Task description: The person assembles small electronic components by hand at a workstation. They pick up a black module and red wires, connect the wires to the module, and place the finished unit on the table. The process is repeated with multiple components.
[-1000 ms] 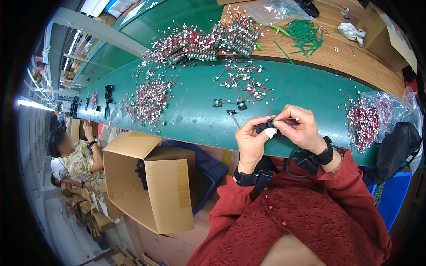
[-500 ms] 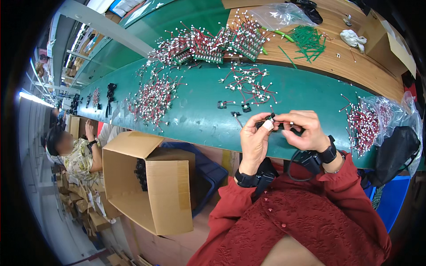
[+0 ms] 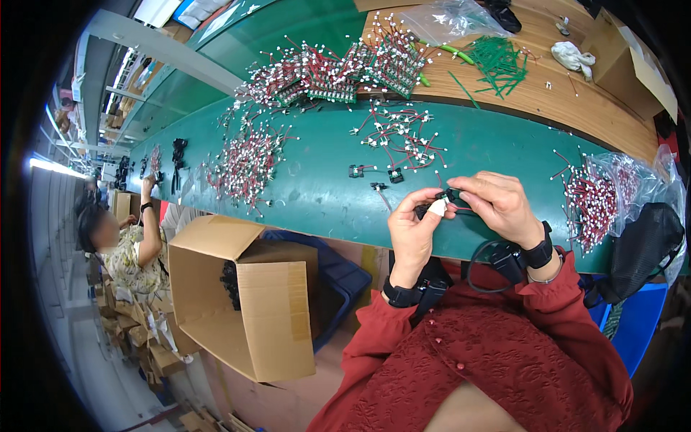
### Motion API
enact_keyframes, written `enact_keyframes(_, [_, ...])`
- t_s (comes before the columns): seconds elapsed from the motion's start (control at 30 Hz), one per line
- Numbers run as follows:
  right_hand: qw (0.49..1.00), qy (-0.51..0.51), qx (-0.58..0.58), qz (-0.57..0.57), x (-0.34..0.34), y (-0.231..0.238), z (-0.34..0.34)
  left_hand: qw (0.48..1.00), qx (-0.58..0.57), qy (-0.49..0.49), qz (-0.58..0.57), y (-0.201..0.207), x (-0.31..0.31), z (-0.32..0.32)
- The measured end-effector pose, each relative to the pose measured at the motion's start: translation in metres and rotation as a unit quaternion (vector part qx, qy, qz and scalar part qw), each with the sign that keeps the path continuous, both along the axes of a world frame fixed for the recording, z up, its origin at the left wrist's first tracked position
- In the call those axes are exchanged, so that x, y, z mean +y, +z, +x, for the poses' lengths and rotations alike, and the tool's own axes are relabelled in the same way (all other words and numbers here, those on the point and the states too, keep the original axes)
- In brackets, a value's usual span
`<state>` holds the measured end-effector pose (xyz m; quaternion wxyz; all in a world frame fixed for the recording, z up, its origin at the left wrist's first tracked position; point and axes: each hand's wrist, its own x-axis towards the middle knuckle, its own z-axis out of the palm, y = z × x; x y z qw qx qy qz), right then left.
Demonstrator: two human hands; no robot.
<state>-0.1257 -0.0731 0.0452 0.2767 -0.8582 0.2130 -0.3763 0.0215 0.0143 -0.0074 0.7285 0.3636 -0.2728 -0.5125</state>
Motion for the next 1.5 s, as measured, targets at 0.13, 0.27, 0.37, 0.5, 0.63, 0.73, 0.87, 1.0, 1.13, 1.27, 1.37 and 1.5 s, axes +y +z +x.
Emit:
enact_keyframes(0.13, [0.999,-0.039,0.012,-0.016,0.004,-0.001,-0.002,1.000,-0.015,0.002,-0.002,0.000,0.000,0.000])
enact_keyframes(0.27, [0.997,-0.028,0.020,-0.072,0.002,-0.001,-0.002,1.000,-0.014,0.005,0.001,0.001,-0.001,0.000])
enact_keyframes(0.37, [0.997,-0.024,0.039,-0.068,0.005,0.001,-0.004,1.000,-0.006,0.009,0.000,0.003,-0.001,-0.001])
enact_keyframes(0.5, [0.995,-0.025,0.046,-0.084,0.008,0.001,-0.006,1.000,-0.006,0.020,0.014,0.003,-0.002,-0.002])
enact_keyframes(0.63, [0.993,-0.018,0.049,-0.105,0.006,-0.003,-0.007,1.000,-0.011,0.018,0.014,0.003,-0.002,-0.002])
enact_keyframes(0.73, [0.991,-0.024,0.050,-0.118,0.005,-0.005,-0.007,1.000,-0.018,0.015,0.010,0.003,-0.002,-0.002])
enact_keyframes(0.87, [0.992,-0.028,0.052,-0.114,0.007,-0.006,-0.007,1.000,-0.025,0.015,0.008,0.003,-0.002,-0.002])
enact_keyframes(1.0, [0.992,-0.030,0.057,-0.112,0.008,-0.007,-0.006,0.999,-0.024,0.020,0.005,0.003,-0.002,-0.002])
enact_keyframes(1.13, [0.993,-0.026,0.053,-0.100,0.009,-0.009,-0.005,0.999,-0.027,0.019,0.015,0.004,-0.001,-0.002])
enact_keyframes(1.27, [0.995,-0.026,0.052,-0.078,0.012,-0.010,-0.004,0.998,-0.048,0.033,0.032,0.005,-0.001,-0.004])
enact_keyframes(1.37, [0.995,-0.023,0.067,-0.066,0.015,-0.009,-0.005,0.997,-0.061,0.042,0.034,0.005,0.000,-0.005])
enact_keyframes(1.5, [0.995,-0.027,0.073,-0.055,0.018,-0.007,-0.003,0.995,-0.076,0.053,0.041,0.005,0.000,-0.007])
